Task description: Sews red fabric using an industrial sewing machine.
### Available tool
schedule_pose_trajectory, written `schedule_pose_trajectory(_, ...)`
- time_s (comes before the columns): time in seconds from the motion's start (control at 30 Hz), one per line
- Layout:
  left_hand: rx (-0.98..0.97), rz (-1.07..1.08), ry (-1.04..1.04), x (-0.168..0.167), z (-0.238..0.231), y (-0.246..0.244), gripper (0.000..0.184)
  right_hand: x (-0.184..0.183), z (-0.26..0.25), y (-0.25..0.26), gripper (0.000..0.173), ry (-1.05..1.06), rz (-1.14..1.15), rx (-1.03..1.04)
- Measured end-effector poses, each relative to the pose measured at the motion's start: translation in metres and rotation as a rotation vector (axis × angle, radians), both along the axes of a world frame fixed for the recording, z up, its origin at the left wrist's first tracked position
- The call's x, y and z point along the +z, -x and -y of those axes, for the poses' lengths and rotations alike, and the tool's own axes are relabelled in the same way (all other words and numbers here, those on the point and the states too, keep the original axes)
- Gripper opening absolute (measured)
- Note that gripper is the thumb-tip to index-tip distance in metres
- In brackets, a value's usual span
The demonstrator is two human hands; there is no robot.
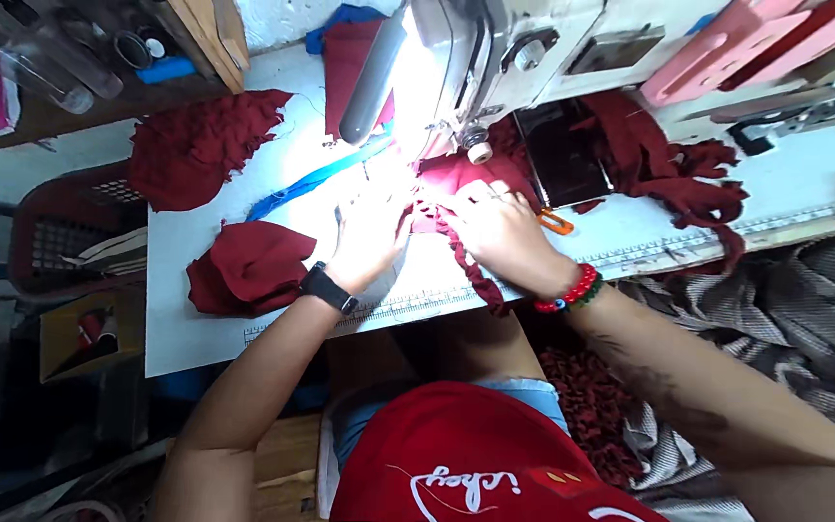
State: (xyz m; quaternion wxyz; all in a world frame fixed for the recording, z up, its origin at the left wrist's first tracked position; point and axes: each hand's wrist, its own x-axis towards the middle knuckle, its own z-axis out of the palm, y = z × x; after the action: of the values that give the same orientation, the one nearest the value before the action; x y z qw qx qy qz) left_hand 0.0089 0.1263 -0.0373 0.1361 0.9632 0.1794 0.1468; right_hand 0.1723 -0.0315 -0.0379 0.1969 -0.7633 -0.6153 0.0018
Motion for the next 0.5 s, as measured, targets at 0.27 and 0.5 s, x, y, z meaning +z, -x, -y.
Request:
schedule_pose_trajectory(0.27,-0.065,0.12,0.032,0.008,-0.02,-0.015,0.027,0.022,-0.011,0.003,0.034,-0.055,-0.088,-0.043)
schedule_pose_trajectory(0.5,-0.209,0.096,-0.095,-0.008,-0.028,-0.01,0.025,0.021,-0.014,0.028,0.017,-0.012,-0.02,0.071)
